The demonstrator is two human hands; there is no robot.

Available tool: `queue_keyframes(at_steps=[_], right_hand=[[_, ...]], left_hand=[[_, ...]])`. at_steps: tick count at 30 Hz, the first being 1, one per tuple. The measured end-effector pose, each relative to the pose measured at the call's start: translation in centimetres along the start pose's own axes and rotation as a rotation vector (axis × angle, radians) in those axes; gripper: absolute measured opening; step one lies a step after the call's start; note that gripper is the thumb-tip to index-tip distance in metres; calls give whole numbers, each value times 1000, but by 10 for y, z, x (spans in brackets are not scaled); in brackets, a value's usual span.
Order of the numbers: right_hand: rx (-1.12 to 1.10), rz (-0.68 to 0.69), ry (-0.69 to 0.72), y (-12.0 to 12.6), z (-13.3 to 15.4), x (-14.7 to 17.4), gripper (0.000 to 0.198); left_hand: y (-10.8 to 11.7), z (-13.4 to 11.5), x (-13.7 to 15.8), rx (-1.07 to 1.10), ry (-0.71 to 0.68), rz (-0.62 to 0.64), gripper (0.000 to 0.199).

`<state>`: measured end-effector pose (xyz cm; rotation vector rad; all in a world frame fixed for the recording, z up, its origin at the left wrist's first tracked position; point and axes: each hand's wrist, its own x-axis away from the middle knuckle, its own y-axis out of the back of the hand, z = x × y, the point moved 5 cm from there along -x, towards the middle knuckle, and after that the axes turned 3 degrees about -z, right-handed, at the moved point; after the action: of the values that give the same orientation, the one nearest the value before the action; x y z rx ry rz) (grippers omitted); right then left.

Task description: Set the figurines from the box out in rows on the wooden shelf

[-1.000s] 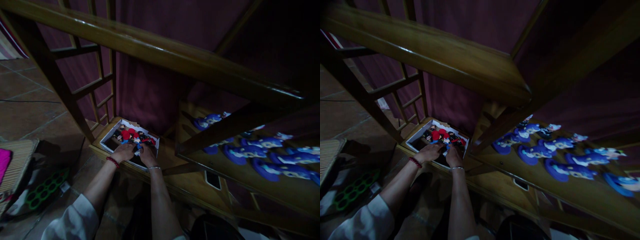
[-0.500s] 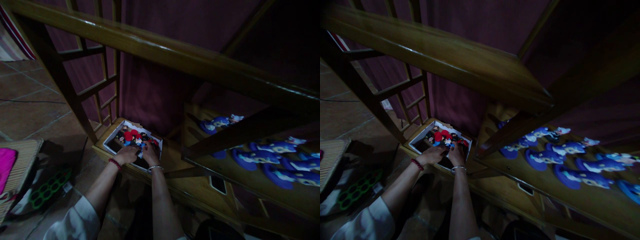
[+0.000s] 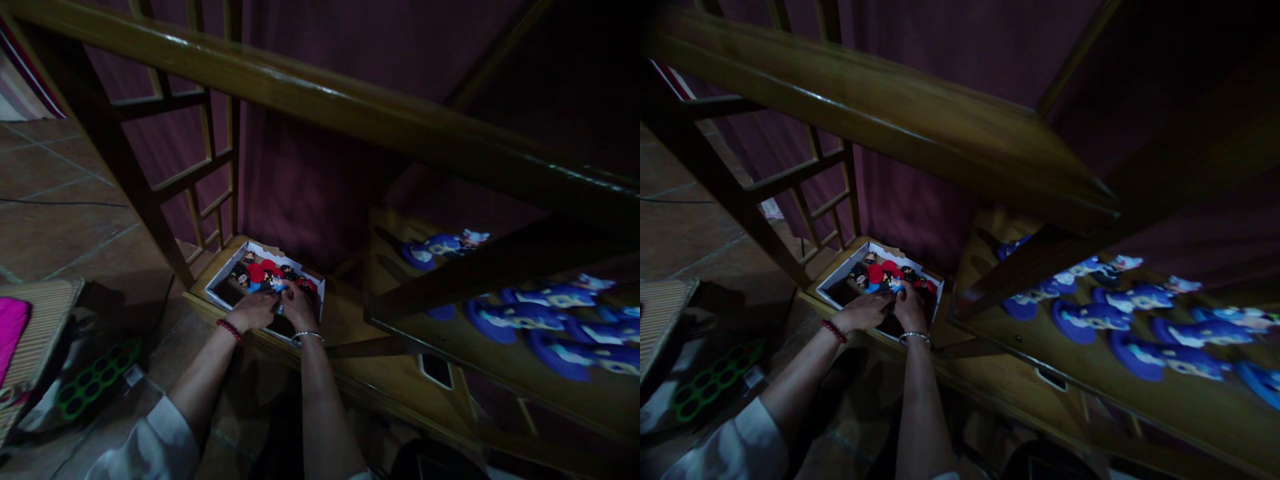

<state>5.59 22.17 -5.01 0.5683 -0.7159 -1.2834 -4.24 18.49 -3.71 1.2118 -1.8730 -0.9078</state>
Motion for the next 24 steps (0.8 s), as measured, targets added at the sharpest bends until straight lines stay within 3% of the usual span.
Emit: queue_keyframes(at_steps=[13, 19, 24], right_hand=[[97, -106, -24, 15, -2, 2, 30], [65, -219, -28, 23, -1, 2, 31], [-70, -197, -24, 15, -5, -3, 31]], left_hand=[[6, -4, 2, 100, -6, -1, 38], [13, -3, -2, 168, 42, -125, 33], [19, 5, -2, 300, 135, -225, 37]])
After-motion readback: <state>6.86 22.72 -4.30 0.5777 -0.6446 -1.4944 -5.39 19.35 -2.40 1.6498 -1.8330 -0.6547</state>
